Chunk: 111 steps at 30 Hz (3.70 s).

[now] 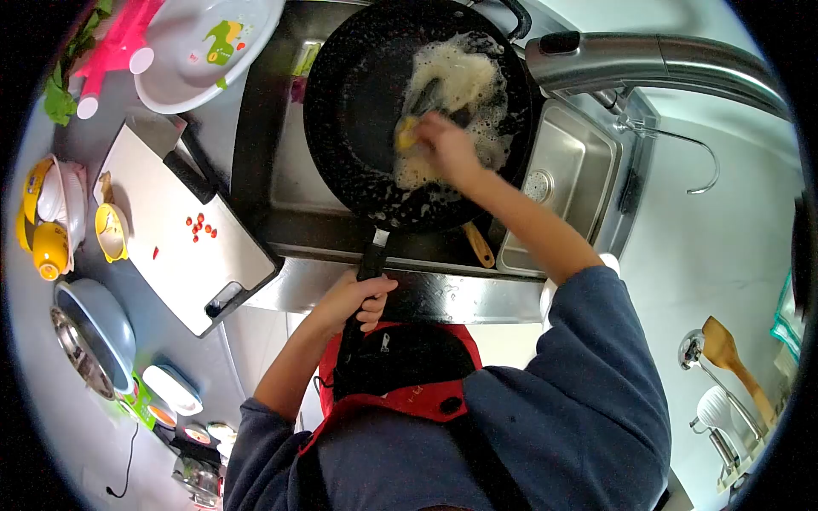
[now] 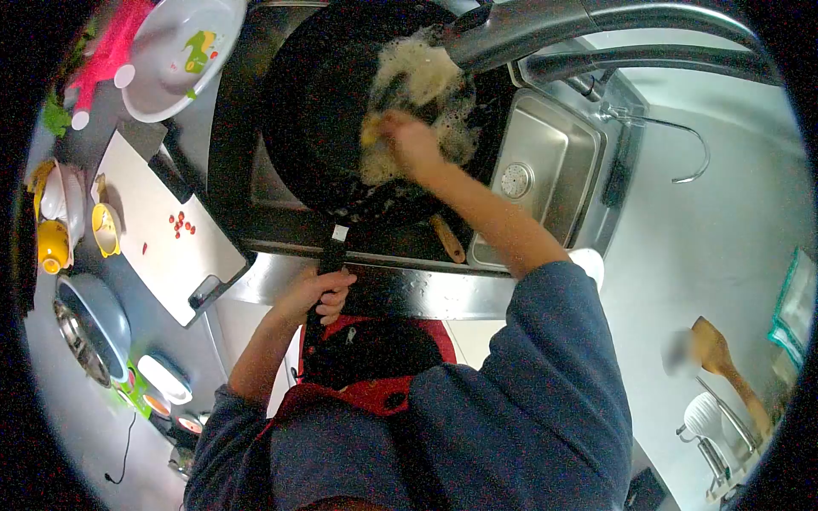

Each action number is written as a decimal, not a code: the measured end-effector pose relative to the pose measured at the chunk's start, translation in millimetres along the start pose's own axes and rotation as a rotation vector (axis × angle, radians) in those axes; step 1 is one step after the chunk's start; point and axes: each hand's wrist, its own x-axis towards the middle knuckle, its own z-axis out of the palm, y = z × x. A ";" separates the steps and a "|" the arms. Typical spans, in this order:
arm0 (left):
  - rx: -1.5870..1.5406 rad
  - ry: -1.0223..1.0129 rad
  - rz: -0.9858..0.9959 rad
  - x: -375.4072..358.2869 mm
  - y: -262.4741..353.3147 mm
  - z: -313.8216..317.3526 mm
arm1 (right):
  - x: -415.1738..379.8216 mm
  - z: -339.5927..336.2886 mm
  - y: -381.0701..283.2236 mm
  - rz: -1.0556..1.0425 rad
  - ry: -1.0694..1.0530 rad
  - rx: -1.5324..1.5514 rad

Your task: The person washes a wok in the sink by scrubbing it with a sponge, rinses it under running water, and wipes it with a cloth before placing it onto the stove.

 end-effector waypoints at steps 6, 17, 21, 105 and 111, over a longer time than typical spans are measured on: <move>0.043 0.159 0.013 4.0 -7.1 9.4 | 78.0 4.3 36.4 -0.088 0.236 -0.081; 0.069 0.221 0.082 12.6 -7.2 -4.4 | 26.7 29.2 -30.9 -0.089 0.016 -0.016; 0.048 0.186 0.021 6.6 -11.5 -6.1 | 69.7 6.6 31.2 -0.048 0.127 -0.132; 0.299 0.400 0.279 4.4 1.8 -8.5 | 11.6 -16.0 -49.1 -0.232 -0.445 -0.192; 0.237 0.438 0.273 5.1 -1.3 -2.8 | 22.1 15.5 -86.9 0.079 -0.224 0.414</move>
